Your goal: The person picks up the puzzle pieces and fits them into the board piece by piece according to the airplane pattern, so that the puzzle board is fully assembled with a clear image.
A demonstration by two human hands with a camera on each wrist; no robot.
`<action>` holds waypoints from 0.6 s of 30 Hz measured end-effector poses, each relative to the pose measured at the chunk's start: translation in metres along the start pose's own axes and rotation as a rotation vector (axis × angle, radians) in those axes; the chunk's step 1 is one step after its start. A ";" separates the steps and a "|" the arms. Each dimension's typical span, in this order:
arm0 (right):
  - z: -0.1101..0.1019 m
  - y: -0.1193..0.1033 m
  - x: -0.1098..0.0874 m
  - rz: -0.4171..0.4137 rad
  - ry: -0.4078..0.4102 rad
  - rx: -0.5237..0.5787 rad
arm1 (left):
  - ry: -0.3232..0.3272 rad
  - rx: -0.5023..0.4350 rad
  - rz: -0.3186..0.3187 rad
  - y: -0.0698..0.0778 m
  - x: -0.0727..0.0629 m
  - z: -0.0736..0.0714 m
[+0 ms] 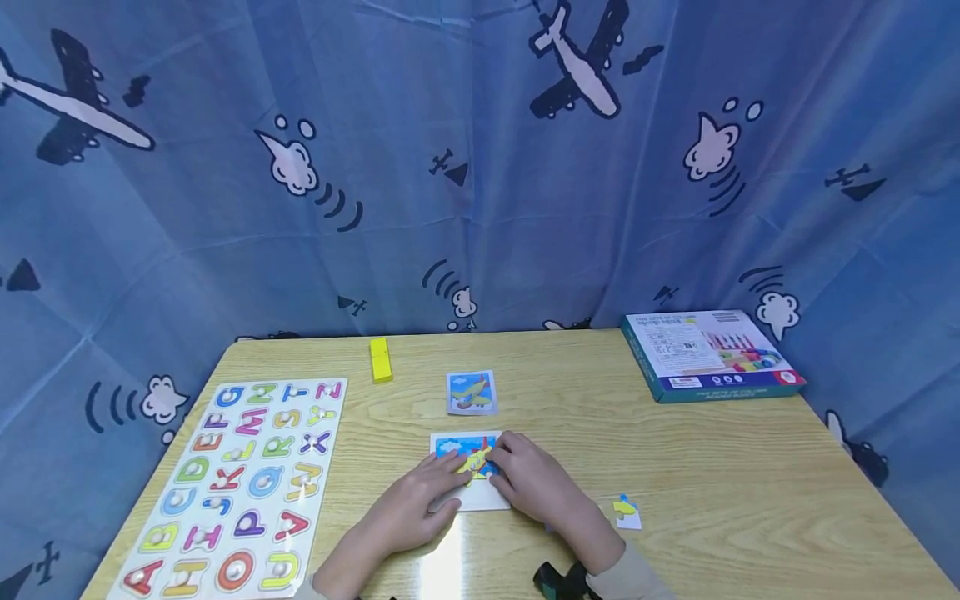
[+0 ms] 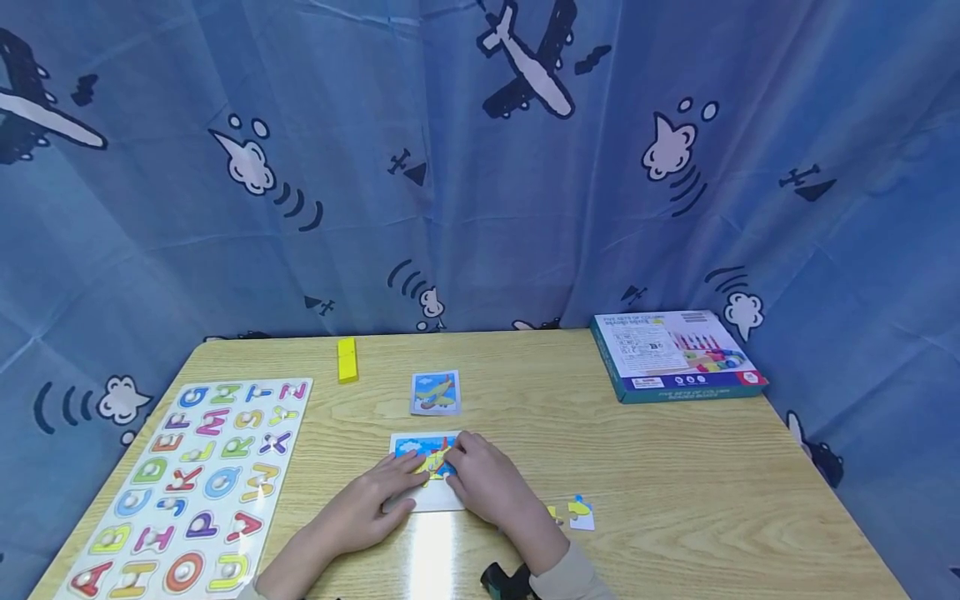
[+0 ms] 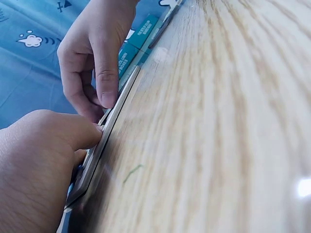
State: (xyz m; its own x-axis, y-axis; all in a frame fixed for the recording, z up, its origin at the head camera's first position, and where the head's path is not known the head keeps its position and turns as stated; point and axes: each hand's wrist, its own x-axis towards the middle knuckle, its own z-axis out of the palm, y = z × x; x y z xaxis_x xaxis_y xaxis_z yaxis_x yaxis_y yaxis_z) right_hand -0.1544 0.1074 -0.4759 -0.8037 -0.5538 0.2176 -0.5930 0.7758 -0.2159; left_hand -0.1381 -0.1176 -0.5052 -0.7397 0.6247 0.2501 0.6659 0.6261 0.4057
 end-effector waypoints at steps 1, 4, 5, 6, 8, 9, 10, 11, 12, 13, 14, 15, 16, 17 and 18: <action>0.000 0.000 0.000 0.001 0.002 -0.005 | 0.000 -0.001 0.000 0.000 0.000 0.000; 0.000 0.000 0.001 -0.005 0.005 -0.008 | -0.001 -0.004 0.000 0.000 0.000 0.000; 0.000 0.000 0.001 -0.011 0.007 -0.009 | 0.002 -0.004 0.001 0.000 0.000 0.000; 0.000 0.001 0.001 -0.016 0.009 -0.008 | 0.003 -0.005 0.002 0.000 0.000 0.000; 0.000 0.001 0.001 -0.026 0.015 -0.003 | 0.006 -0.008 0.005 0.000 0.000 0.000; 0.000 0.001 0.001 -0.029 0.016 -0.001 | 0.009 -0.011 0.007 -0.001 0.000 0.001; 0.000 0.002 0.001 -0.030 0.019 0.000 | 0.013 -0.015 0.011 -0.001 0.000 0.001; 0.000 0.002 0.001 -0.031 0.019 0.001 | 0.013 -0.019 0.011 -0.001 0.000 0.001; 0.000 0.002 0.000 -0.030 0.018 0.005 | 0.014 -0.025 0.011 -0.001 0.000 0.000; 0.001 0.002 0.000 -0.029 0.016 0.008 | 0.016 -0.026 0.012 -0.001 0.000 0.001; 0.001 0.002 0.000 -0.029 0.014 0.012 | 0.021 -0.029 0.010 -0.001 -0.001 0.001; 0.001 0.002 0.000 -0.029 0.012 0.016 | 0.025 -0.030 0.006 -0.001 -0.002 0.000; 0.001 0.002 0.000 -0.030 0.011 0.019 | 0.029 -0.029 -0.001 -0.002 -0.003 0.000; 0.001 0.002 0.000 -0.030 0.009 0.022 | 0.033 -0.029 -0.010 -0.003 -0.004 0.000; 0.001 0.002 0.000 -0.029 0.008 0.026 | 0.036 -0.028 -0.020 -0.003 -0.006 0.000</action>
State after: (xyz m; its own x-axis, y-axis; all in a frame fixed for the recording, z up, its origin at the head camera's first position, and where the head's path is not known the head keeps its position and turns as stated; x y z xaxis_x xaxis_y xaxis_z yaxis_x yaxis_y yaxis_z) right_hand -0.1559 0.1086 -0.4775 -0.7857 -0.5734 0.2319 -0.6173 0.7512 -0.2338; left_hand -0.1362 -0.1233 -0.5080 -0.7564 0.5944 0.2730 0.6481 0.6247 0.4356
